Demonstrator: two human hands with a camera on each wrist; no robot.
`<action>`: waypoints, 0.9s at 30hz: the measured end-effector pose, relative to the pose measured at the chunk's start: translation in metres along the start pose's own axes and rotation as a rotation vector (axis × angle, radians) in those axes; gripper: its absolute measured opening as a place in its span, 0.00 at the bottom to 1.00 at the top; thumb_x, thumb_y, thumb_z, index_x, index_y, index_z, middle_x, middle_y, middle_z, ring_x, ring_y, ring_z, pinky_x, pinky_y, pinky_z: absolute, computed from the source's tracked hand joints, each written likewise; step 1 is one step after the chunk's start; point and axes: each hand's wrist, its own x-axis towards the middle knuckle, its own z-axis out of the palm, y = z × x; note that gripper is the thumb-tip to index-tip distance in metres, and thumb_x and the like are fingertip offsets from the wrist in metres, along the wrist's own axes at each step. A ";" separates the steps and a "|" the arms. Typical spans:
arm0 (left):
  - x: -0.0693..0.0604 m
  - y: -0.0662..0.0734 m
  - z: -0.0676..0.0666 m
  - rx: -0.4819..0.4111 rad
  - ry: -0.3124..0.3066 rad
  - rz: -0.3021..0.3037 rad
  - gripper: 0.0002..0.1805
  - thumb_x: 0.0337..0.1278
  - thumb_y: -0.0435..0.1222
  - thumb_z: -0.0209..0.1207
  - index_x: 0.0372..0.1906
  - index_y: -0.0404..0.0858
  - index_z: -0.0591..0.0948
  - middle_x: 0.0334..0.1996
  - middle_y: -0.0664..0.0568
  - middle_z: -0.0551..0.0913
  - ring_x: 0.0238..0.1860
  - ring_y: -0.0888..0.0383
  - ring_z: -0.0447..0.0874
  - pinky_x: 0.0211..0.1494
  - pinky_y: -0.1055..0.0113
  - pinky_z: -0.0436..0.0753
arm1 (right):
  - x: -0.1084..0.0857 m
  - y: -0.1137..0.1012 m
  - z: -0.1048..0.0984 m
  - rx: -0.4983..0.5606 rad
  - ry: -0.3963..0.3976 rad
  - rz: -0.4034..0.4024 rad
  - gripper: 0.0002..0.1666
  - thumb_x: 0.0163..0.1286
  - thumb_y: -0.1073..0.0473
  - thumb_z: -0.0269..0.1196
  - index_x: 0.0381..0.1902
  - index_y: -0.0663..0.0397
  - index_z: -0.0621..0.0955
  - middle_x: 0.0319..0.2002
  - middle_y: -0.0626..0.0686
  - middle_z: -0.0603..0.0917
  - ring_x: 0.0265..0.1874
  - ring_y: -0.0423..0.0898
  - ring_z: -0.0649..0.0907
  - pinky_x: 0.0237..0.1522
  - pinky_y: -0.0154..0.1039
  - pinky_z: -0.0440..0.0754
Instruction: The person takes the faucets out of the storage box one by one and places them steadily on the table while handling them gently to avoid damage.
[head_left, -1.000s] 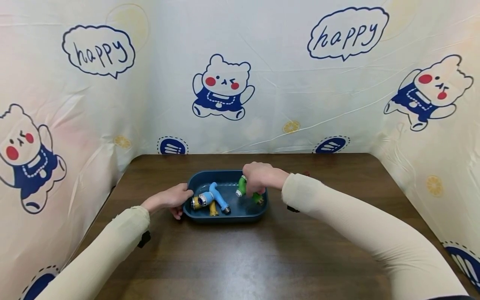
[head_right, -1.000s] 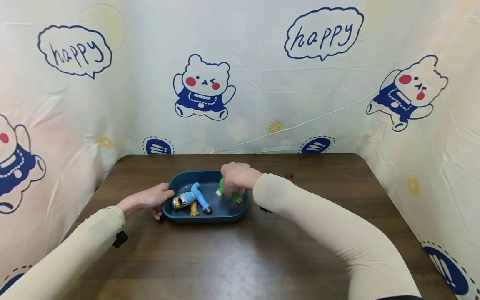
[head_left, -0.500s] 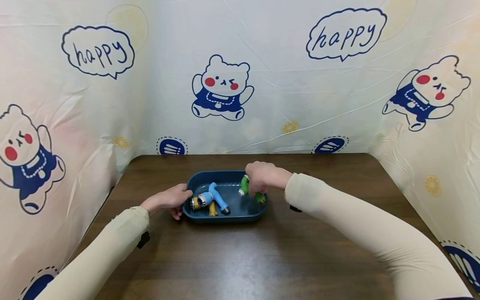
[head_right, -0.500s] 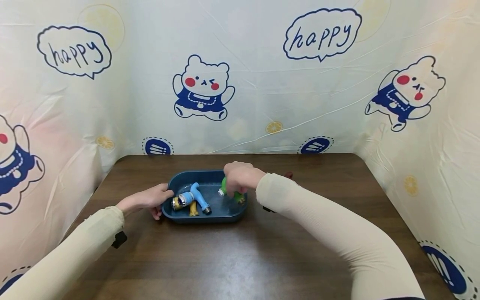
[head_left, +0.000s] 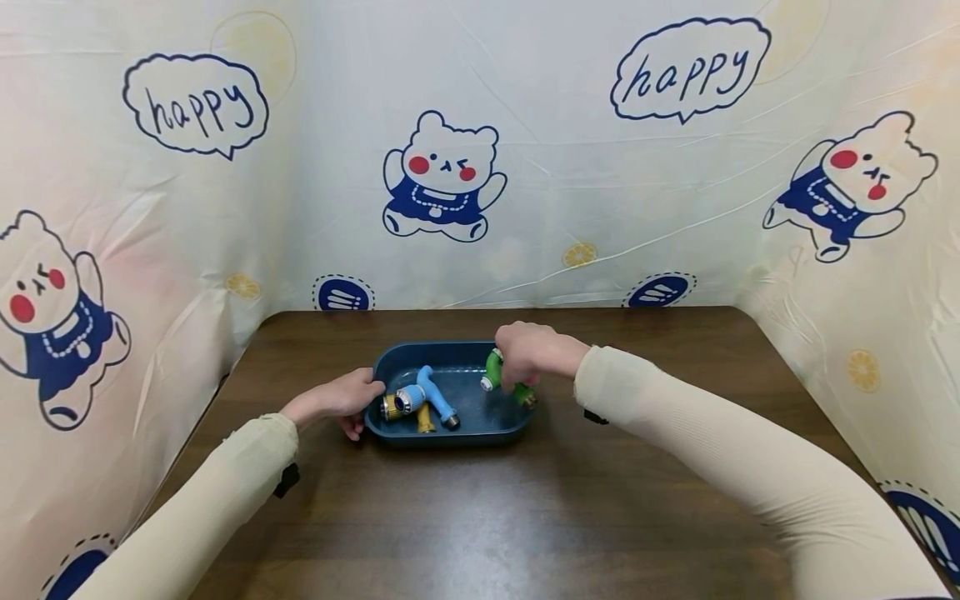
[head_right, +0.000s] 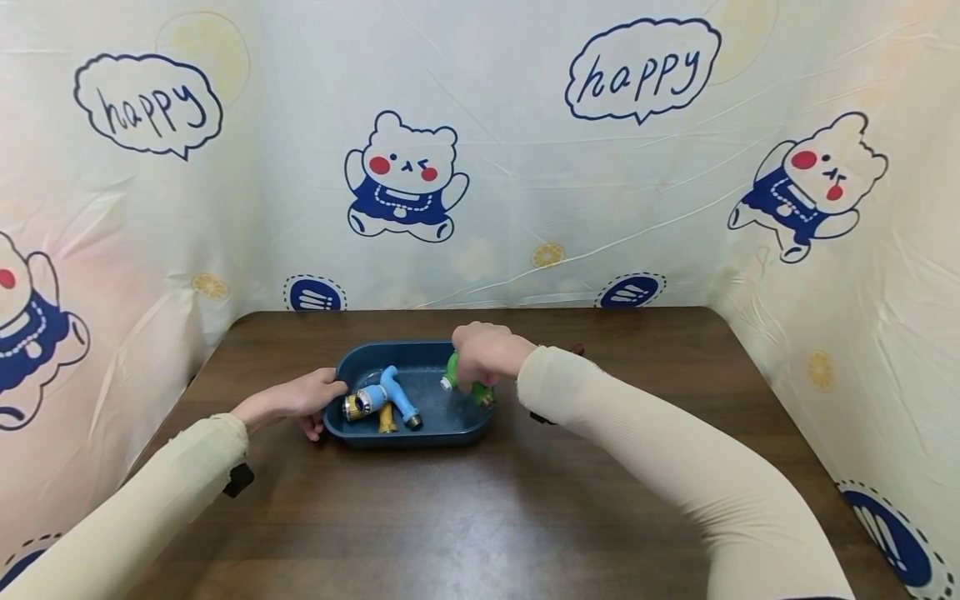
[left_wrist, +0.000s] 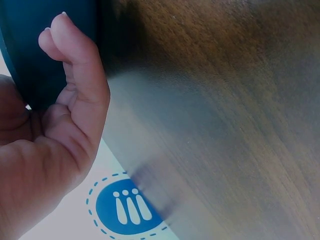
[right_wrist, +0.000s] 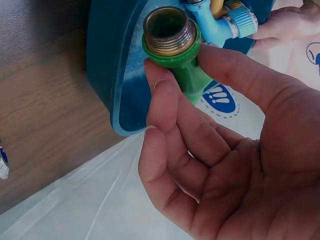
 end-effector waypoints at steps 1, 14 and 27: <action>-0.007 0.010 0.003 0.011 0.012 -0.015 0.17 0.83 0.37 0.40 0.60 0.25 0.63 0.25 0.42 0.78 0.18 0.55 0.80 0.28 0.58 0.91 | 0.000 0.001 0.000 0.001 -0.001 0.001 0.11 0.63 0.58 0.77 0.35 0.54 0.84 0.30 0.51 0.86 0.27 0.48 0.89 0.26 0.36 0.83; 0.003 -0.003 -0.001 0.010 0.005 -0.003 0.17 0.84 0.39 0.41 0.59 0.27 0.65 0.24 0.43 0.80 0.19 0.54 0.82 0.29 0.55 0.91 | -0.003 0.011 -0.006 0.021 0.007 0.018 0.12 0.63 0.57 0.77 0.37 0.55 0.84 0.28 0.51 0.86 0.28 0.48 0.89 0.28 0.38 0.85; 0.080 -0.104 -0.030 -0.188 -0.016 -0.064 0.23 0.81 0.47 0.51 0.64 0.33 0.67 0.31 0.30 0.83 0.21 0.40 0.85 0.31 0.39 0.90 | -0.003 0.024 -0.005 -0.009 0.004 0.047 0.11 0.63 0.56 0.76 0.32 0.55 0.84 0.24 0.51 0.86 0.28 0.48 0.89 0.24 0.35 0.78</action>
